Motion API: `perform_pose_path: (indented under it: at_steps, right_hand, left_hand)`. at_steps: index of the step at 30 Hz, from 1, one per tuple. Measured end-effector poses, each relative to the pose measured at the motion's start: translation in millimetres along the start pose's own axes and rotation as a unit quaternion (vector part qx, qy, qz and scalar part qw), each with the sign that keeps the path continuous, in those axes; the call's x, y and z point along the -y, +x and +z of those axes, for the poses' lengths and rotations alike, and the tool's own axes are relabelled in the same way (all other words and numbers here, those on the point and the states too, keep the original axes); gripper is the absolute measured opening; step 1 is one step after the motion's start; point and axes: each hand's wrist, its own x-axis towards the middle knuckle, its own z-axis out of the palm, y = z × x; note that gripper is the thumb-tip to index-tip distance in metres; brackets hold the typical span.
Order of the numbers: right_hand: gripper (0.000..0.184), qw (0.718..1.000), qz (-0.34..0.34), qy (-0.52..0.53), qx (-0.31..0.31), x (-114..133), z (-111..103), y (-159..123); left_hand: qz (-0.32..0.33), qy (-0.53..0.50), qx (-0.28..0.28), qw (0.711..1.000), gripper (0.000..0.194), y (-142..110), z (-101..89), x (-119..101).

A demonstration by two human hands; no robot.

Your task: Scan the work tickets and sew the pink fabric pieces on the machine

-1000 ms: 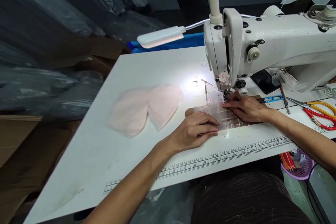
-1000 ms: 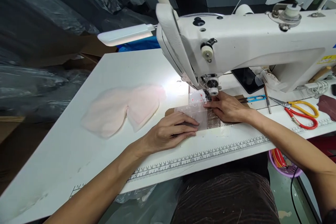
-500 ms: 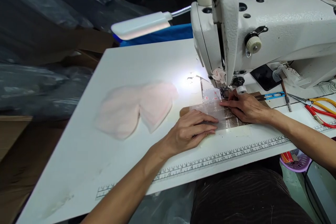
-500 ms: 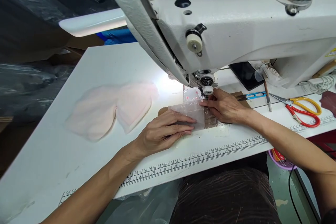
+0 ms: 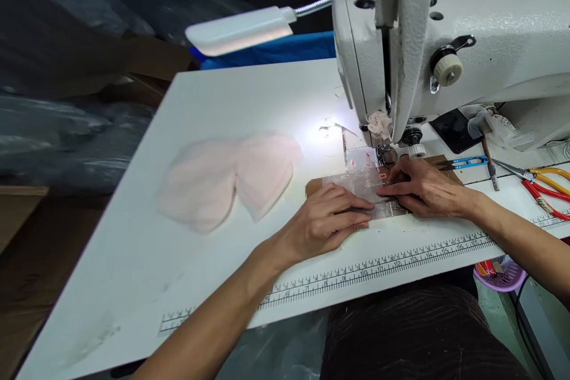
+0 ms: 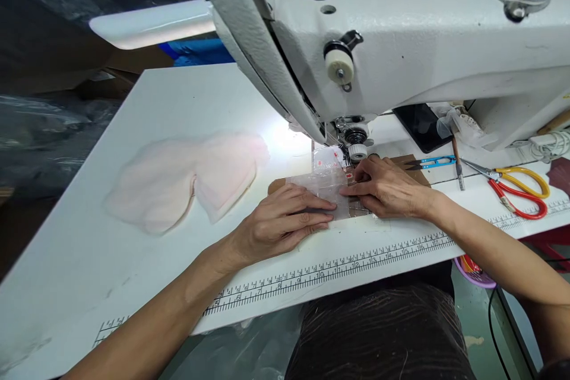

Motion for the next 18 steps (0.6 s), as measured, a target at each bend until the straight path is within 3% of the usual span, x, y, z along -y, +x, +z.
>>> perform_pose_path:
  at_steps: [7, 11, 15, 18]
  right_hand:
    - [0.035, 1.000, 0.014, -0.001, 0.005, 0, 1, 1]
    - [0.034, 1.000, 0.012, -0.001, 0.003, 1, 0, 0]
    - [0.033, 1.000, 0.009, -0.004, -0.005, 1, 1, 0]
    - [0.033, 1.000, 0.015, -0.012, -0.012, 1, 2, 0]
  left_hand:
    - [-0.008, 0.001, 0.002, 1.000, 0.007, 1, -2.9, -4]
    - [-0.062, -0.005, -0.022, 0.998, 0.015, 5, -8.1, -3]
    - [-0.083, 0.100, -0.027, 0.991, 0.012, 14, -7.7, 11]
    - [-0.058, 0.199, 0.028, 0.978, 0.021, 20, -3.8, 21]
